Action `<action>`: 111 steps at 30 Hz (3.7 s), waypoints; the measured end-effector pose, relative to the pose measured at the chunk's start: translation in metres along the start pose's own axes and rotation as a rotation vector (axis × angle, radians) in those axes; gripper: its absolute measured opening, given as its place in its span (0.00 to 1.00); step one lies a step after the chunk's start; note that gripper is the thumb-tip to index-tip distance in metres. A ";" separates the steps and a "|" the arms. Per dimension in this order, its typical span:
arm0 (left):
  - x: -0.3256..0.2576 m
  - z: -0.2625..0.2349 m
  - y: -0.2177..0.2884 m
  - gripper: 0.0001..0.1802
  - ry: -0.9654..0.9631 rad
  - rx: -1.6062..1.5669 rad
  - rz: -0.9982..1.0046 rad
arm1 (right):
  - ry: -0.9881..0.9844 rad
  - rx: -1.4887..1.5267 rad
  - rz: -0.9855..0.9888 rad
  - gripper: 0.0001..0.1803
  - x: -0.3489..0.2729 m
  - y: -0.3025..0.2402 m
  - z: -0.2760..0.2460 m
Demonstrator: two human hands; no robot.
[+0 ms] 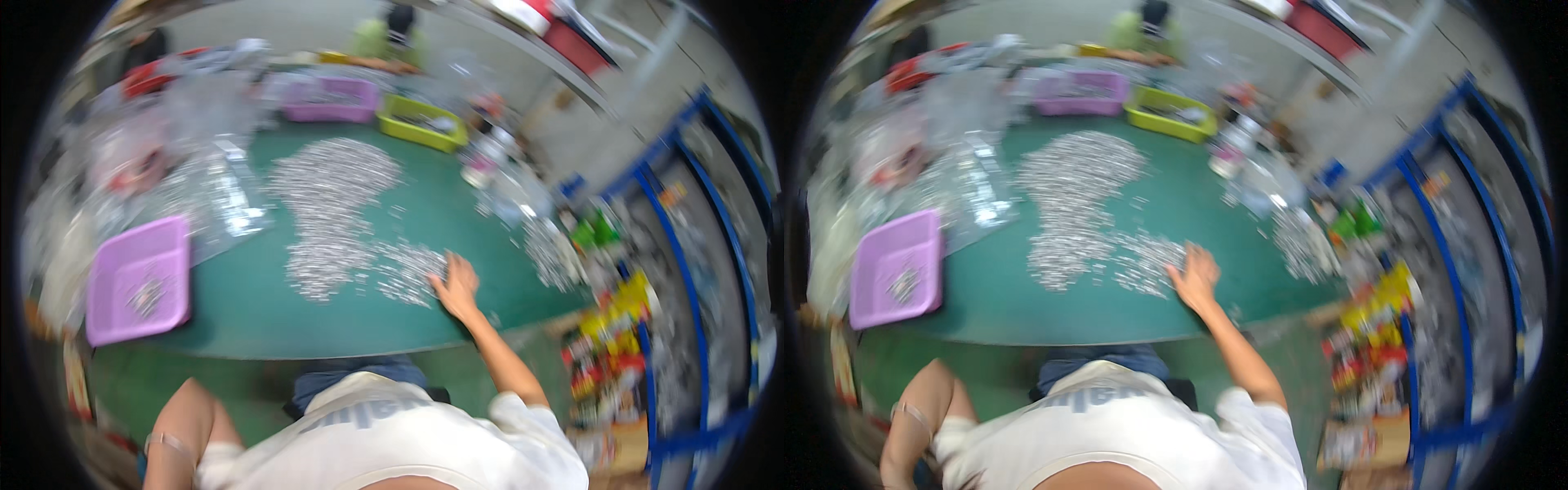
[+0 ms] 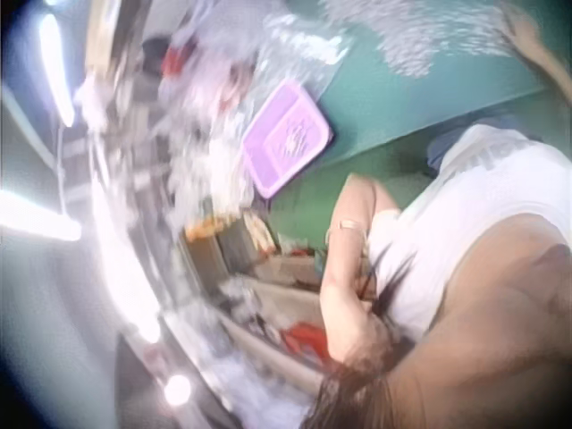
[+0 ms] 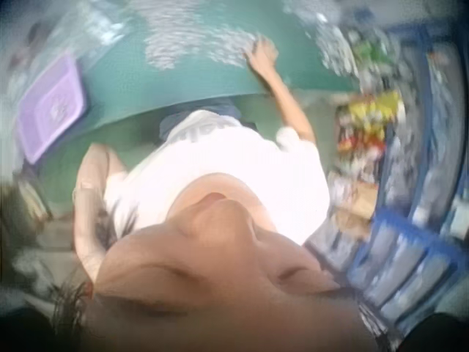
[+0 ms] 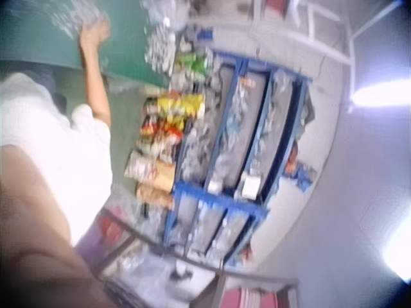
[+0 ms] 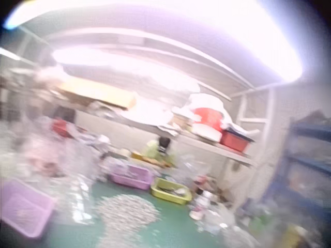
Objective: The person picks up and connects small silver-colored metal components by hand, placing the assembled units into a purple plastic tray.
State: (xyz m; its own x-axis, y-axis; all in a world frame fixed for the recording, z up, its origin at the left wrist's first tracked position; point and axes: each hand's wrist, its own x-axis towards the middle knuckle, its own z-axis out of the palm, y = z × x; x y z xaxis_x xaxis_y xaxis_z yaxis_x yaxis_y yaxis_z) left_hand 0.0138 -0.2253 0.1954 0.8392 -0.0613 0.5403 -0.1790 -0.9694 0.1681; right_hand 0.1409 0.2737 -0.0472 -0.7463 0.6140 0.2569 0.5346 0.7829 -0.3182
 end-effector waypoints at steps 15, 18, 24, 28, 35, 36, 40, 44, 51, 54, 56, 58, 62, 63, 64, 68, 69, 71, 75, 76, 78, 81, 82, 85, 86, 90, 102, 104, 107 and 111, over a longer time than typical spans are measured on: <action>-0.072 0.066 -0.150 0.05 1.889 -0.530 -0.497 | -0.007 0.304 -0.422 0.30 0.004 -0.105 0.047; -0.078 0.069 -0.196 0.08 2.031 -0.760 -0.822 | -0.127 0.400 -0.563 0.26 0.007 -0.101 0.029; -0.099 0.092 -0.264 0.10 2.000 -0.974 -1.255 | -0.047 0.623 -0.564 0.10 0.007 -0.060 -0.013; -0.103 0.099 -0.285 0.11 1.939 -1.213 -1.281 | 0.257 0.332 -0.131 0.08 0.053 -0.008 -0.018; -0.105 0.092 -0.308 0.12 1.911 -1.269 -1.299 | 0.134 0.006 -0.101 0.06 0.089 0.014 0.004; -0.108 0.092 -0.306 0.12 1.910 -1.251 -1.302 | 0.147 0.020 -0.122 0.06 0.088 0.010 0.002; -0.111 0.089 -0.300 0.12 1.935 -1.069 -1.338 | 0.049 0.599 0.033 0.05 0.060 -0.032 -0.026; -0.106 0.086 -0.297 0.10 2.020 -0.811 -1.304 | -0.192 1.212 0.121 0.08 0.009 -0.090 -0.053; -0.093 0.076 -0.290 0.09 1.771 -0.444 -1.444 | -0.285 1.415 0.124 0.12 -0.034 -0.117 -0.066; -0.094 0.080 -0.291 0.07 1.694 -0.261 -1.472 | -0.225 1.439 0.125 0.15 -0.041 -0.122 -0.064; -0.092 0.078 -0.287 0.07 1.680 -0.291 -1.502 | -0.184 1.440 0.140 0.16 -0.045 -0.123 -0.063; -0.092 0.078 -0.285 0.07 1.606 -0.173 -1.504 | -0.154 1.448 0.165 0.16 -0.046 -0.127 -0.064; -0.092 0.078 -0.284 0.08 1.570 -0.089 -1.458 | -0.021 1.249 0.081 0.16 -0.051 -0.130 -0.060; -0.091 0.076 -0.284 0.08 1.576 -0.133 -1.468 | 0.015 1.196 0.073 0.16 -0.052 -0.131 -0.061; -0.091 0.075 -0.285 0.08 1.583 -0.177 -1.478 | 0.049 1.143 0.065 0.16 -0.052 -0.131 -0.061; -0.094 0.078 -0.285 0.09 1.592 -0.208 -1.496 | 0.009 1.199 0.096 0.14 -0.050 -0.130 -0.059; -0.095 0.080 -0.285 0.09 1.603 -0.214 -1.489 | -0.008 1.228 0.126 0.14 -0.049 -0.130 -0.059; -0.097 0.083 -0.286 0.09 1.623 -0.226 -1.475 | -0.023 1.225 0.129 0.14 -0.049 -0.128 -0.058; -0.096 0.084 -0.287 0.09 1.673 -0.253 -1.475 | -0.015 1.163 0.058 0.13 -0.046 -0.126 -0.056; -0.096 0.083 -0.287 0.09 1.675 -0.241 -1.477 | -0.013 1.161 0.051 0.13 -0.045 -0.126 -0.056; -0.096 0.083 -0.286 0.09 1.673 -0.220 -1.476 | -0.038 1.147 0.023 0.13 -0.044 -0.124 -0.055; -0.096 0.084 -0.286 0.09 1.671 -0.206 -1.468 | -0.058 1.150 0.013 0.13 -0.045 -0.124 -0.055; -0.096 0.084 -0.286 0.09 1.674 -0.211 -1.465 | -0.060 1.154 0.016 0.13 -0.046 -0.123 -0.055; -0.094 0.083 -0.286 0.08 1.690 -0.229 -1.482 | -0.053 1.156 0.006 0.12 -0.046 -0.125 -0.055; -0.094 0.082 -0.285 0.07 1.696 -0.235 -1.492 | -0.046 1.151 0.000 0.12 -0.046 -0.125 -0.055; -0.095 0.085 -0.285 0.08 1.693 -0.239 -1.461 | 0.001 1.029 -0.063 0.12 -0.044 -0.126 -0.056; -0.093 0.083 -0.283 0.06 1.837 -0.523 -1.520 | 0.087 0.864 -0.131 0.14 -0.044 -0.128 -0.056; -0.095 0.083 -0.282 0.06 1.918 -0.711 -1.452 | 0.107 0.815 -0.148 0.14 -0.044 -0.128 -0.056; -0.096 0.086 -0.283 0.06 1.949 -0.819 -1.391 | 0.148 0.737 -0.186 0.14 -0.044 -0.129 -0.057; -0.097 0.087 -0.282 0.07 1.964 -0.859 -1.369 | 0.149 0.701 -0.194 0.15 -0.045 -0.127 -0.056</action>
State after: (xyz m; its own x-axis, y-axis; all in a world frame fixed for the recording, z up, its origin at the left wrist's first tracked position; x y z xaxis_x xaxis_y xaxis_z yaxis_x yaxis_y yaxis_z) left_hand 0.0277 0.0336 0.0242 -0.4320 0.8177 -0.3804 -0.6799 -0.0181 0.7331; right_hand 0.1284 0.1523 0.0329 -0.7133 0.5172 0.4730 -0.0174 0.6616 -0.7496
